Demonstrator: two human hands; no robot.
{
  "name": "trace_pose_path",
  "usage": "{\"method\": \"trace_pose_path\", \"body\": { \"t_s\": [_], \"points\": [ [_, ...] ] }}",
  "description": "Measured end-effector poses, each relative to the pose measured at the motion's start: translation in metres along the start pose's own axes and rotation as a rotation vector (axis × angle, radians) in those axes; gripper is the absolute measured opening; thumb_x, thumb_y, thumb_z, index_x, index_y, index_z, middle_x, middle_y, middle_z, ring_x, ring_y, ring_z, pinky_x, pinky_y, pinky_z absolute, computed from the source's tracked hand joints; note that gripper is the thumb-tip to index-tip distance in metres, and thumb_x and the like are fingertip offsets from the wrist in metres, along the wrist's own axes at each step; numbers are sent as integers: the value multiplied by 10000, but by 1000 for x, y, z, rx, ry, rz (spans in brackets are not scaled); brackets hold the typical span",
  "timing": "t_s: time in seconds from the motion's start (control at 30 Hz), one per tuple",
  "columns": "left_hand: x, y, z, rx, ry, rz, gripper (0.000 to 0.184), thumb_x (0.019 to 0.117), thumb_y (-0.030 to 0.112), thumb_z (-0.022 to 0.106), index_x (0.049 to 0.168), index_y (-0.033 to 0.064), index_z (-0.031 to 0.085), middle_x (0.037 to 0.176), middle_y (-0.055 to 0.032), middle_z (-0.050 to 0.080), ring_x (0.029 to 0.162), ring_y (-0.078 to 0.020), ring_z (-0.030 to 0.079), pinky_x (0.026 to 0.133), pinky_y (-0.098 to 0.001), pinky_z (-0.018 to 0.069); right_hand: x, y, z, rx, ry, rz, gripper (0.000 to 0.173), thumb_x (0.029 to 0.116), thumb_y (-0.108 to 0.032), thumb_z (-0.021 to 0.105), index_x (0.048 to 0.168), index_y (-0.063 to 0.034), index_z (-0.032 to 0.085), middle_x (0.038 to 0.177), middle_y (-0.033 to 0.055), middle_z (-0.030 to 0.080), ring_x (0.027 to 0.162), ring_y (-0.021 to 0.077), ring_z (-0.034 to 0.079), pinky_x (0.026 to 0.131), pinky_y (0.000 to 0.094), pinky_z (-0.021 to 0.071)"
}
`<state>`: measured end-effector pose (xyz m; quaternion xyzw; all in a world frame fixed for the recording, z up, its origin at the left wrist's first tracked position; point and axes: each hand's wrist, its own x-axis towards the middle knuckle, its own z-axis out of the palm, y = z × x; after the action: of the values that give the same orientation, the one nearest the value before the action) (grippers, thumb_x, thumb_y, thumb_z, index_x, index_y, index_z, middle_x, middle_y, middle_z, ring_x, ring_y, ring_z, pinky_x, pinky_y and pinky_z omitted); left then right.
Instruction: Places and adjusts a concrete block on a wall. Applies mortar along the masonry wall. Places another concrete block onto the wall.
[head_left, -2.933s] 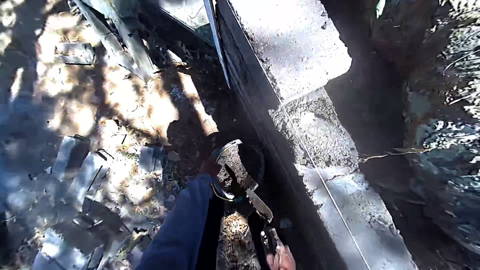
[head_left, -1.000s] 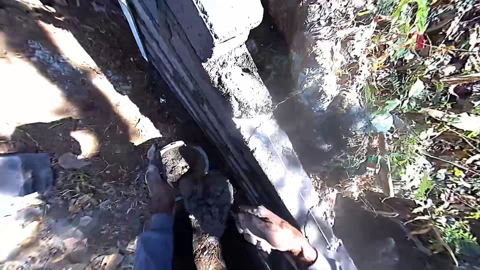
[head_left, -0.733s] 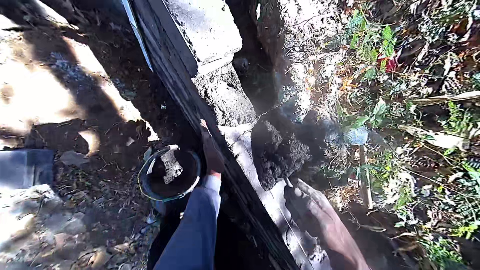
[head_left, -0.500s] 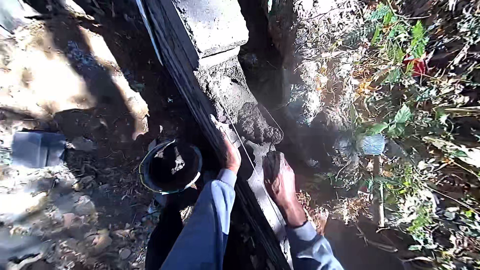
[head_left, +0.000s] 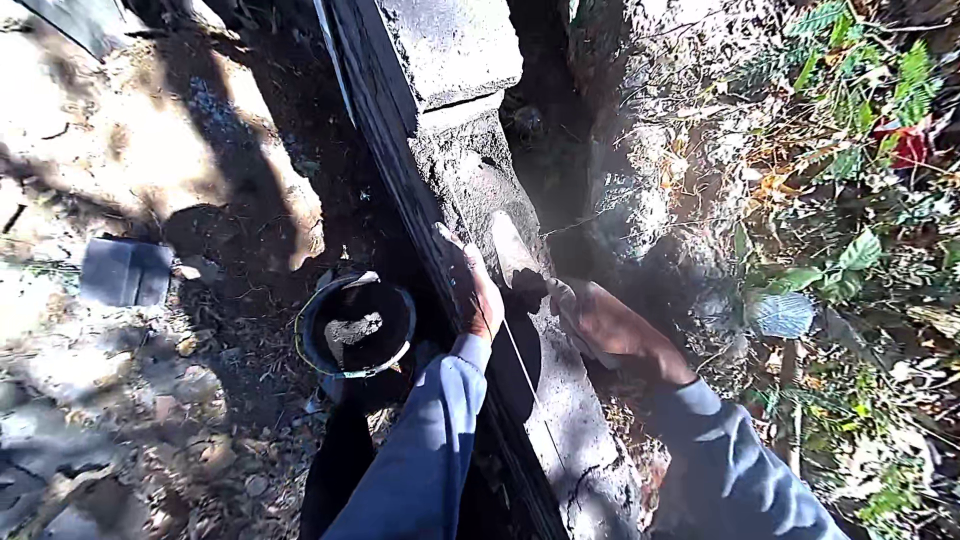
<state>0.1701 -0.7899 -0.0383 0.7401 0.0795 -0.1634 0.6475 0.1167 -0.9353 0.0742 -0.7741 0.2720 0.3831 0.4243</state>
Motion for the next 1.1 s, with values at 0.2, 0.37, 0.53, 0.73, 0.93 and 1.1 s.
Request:
{"method": "trace_pose_path", "body": {
  "t_s": [0.2, 0.37, 0.53, 0.73, 0.93, 1.1],
  "points": [
    [-2, 0, -2, -40, -19, 40, 741, 1070, 574, 81, 1651, 143, -76, 1733, -70, -39, 1590, -162, 14, 1286, -403, 44, -12, -22, 11, -427, -25, -5, 515, 1134, -364, 310, 1191, 54, 605, 1030, 252, 654, 1011, 393, 655, 911, 576, 487],
    [-5, -5, -13, -157, -38, 93, 745, 1085, 546, 124, 1650, 82, -24, 1730, -104, -11, 1589, -157, 30, 1288, -370, 50, -44, -5, -5, -494, -23, 30, 583, 1103, -484, 306, 1114, -10, 647, 930, 196, 666, 902, 369, 672, 818, 603, 504],
    [-10, -46, -80, -50, 88, 39, 734, 1086, 523, 281, 1637, 49, 182, 1709, -116, 172, 1577, -192, 156, 1292, -398, 140, -127, -12, 12, -188, 445, -135, 477, 1063, -438, 433, 1195, -31, 644, 857, -1, 656, 680, 66, 620, 610, 321, 557],
    [-2, -191, -245, 385, 323, -475, 872, 976, 267, 665, 1617, -6, 141, 1568, -285, 385, 1430, -385, 440, 1173, -535, 376, -92, -32, 164, 412, 8, -312, 237, 1052, -259, 599, 1266, -157, 619, 1002, -94, 688, 802, -14, 632, 694, 218, 566],
    [34, -307, -336, 369, 81, -836, 928, 939, 302, 757, 1610, 5, 188, 1456, -305, 496, 1300, -416, 543, 1079, -553, 454, 165, -30, 313, -551, -151, 302, 536, 1107, -425, 353, 1472, -81, 541, 1312, 233, 659, 1255, 401, 616, 1058, 600, 455],
    [61, -350, -350, 274, -80, -834, 594, 989, 283, 692, 1472, 32, 454, 1272, -224, 625, 1114, -322, 636, 952, -528, 527, 340, -13, 365, -631, -46, 254, 455, 1101, -316, 434, 1447, -32, 508, 1299, 271, 638, 1195, 444, 640, 954, 626, 526]
  ]
}}
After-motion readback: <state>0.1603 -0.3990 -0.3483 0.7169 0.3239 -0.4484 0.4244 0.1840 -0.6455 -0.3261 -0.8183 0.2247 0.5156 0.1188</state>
